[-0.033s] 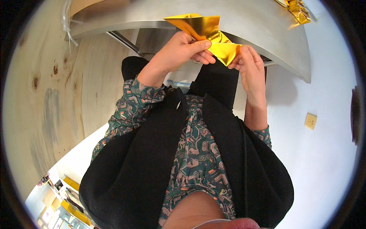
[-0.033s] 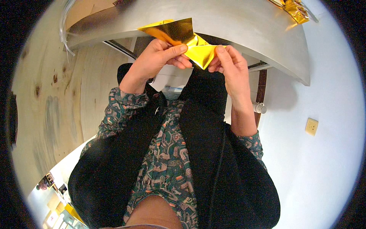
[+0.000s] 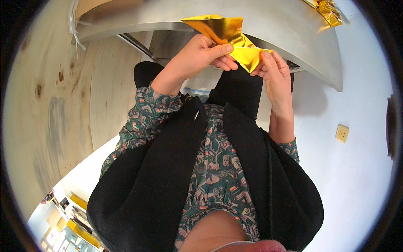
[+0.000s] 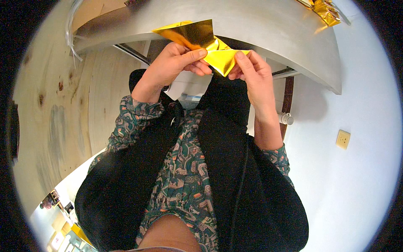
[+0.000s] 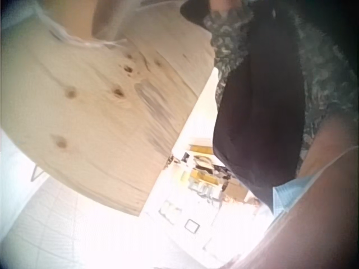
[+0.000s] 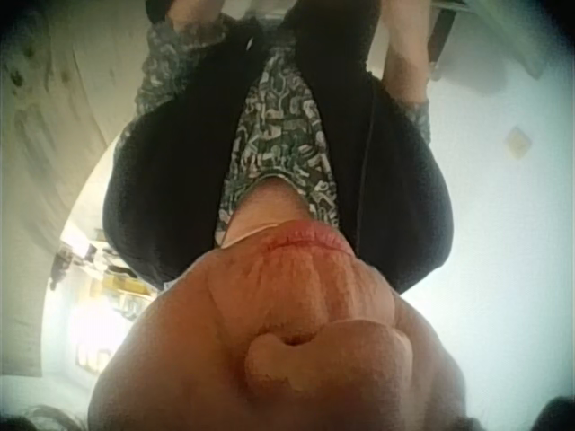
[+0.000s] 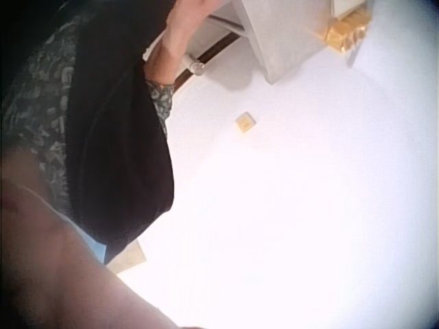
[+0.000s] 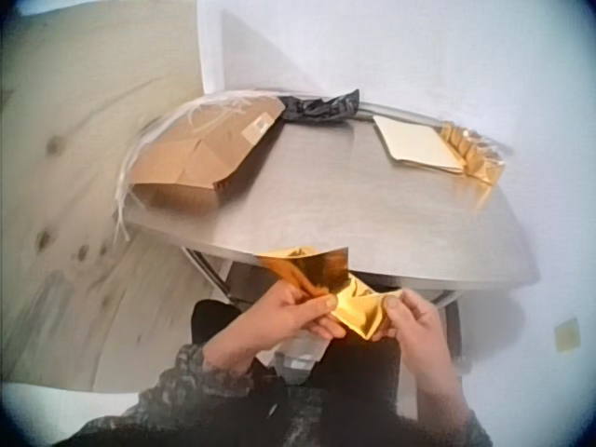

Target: The person folds a yellow sheet of paper by hand on a metal table, creating a small origami shape. They then pick up a larger gold sheet and begin folding it in half.

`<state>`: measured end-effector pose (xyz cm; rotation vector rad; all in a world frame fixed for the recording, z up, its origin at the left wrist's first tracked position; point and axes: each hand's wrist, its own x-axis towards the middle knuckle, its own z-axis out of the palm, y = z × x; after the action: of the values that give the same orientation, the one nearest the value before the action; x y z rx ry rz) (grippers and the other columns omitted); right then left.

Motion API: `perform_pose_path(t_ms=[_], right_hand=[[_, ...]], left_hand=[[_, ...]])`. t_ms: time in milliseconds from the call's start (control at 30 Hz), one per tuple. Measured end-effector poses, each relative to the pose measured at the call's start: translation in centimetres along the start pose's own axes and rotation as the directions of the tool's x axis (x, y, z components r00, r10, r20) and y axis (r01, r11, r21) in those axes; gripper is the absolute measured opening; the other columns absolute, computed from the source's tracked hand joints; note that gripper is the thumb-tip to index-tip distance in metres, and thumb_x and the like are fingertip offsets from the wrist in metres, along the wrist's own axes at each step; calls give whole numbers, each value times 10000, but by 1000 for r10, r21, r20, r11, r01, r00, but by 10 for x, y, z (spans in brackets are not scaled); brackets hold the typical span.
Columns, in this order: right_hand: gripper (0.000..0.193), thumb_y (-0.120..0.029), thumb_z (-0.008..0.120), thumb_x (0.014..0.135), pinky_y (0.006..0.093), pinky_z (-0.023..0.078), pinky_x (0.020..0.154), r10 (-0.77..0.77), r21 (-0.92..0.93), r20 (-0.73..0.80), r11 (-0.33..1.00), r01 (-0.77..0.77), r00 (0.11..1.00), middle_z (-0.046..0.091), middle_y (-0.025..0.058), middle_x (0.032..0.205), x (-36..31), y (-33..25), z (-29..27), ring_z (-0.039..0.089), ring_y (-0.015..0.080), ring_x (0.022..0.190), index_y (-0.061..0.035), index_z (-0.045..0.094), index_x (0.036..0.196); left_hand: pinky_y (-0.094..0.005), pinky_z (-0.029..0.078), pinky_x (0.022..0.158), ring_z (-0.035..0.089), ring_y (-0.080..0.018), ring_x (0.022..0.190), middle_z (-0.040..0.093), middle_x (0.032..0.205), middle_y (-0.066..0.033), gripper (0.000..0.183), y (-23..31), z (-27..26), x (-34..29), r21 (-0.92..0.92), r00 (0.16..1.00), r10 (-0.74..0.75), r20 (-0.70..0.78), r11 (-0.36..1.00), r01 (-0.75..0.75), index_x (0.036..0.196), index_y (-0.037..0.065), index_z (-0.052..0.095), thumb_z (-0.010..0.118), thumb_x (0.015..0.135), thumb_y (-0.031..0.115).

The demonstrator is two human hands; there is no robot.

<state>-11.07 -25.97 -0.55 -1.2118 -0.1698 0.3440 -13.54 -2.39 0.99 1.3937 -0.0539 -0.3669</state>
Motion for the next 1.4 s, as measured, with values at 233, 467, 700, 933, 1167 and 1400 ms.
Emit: perform_pose_path(t_ms=[233,467,700,933,1167,1400], right_hand=[[232,-255,635,1035,254,538,691,-21,-58,122,998,28,992,690,24,860,7,-1,-10,648,100,745,-28,682,1047],[242,-289,672,1013,251,539,643,196,-67,146,980,-188,970,668,27,776,1,1,-7,633,98,668,-47,675,1024],[242,-277,671,1015,237,493,596,163,-72,237,986,-150,958,632,10,725,3,0,-10,614,100,641,-47,641,947],[260,-260,643,1033,246,491,586,128,-97,212,989,-110,969,594,7,682,-3,4,-2,586,102,596,-30,617,915],[153,-178,775,924,227,433,604,-230,-646,-124,757,97,965,620,-26,789,-5,-22,-3,512,60,667,-57,682,937],[333,-227,833,802,390,424,965,-480,-831,378,200,518,792,705,44,1090,8,-20,29,568,248,1067,-106,740,1097]], left_hand=[[-258,620,729,759,-186,801,760,942,-183,382,-1,3,1,-15,1000,-16,5,1000,16,1158,-79,666,628,1029,279],[-269,626,718,759,-186,799,760,938,-174,383,1,3,3,-7,997,31,-77,999,-31,1160,-67,674,645,1019,288],[-269,629,707,760,-183,790,760,923,-164,359,-1,5,5,-85,996,3,-87,996,-11,1159,-60,677,651,1016,268],[-259,629,684,760,-183,779,755,922,-143,351,0,1,7,-98,999,27,-41,995,-31,1130,-56,684,661,1011,273],[-248,619,685,752,-164,766,757,909,-145,388,7,-1,1,46,1000,11,-18,999,-10,1107,-63,685,664,1010,312],[-240,620,696,753,-153,807,751,966,-134,369,7,-15,2,70,995,-15,97,998,8,1217,-29,643,610,1041,294]])
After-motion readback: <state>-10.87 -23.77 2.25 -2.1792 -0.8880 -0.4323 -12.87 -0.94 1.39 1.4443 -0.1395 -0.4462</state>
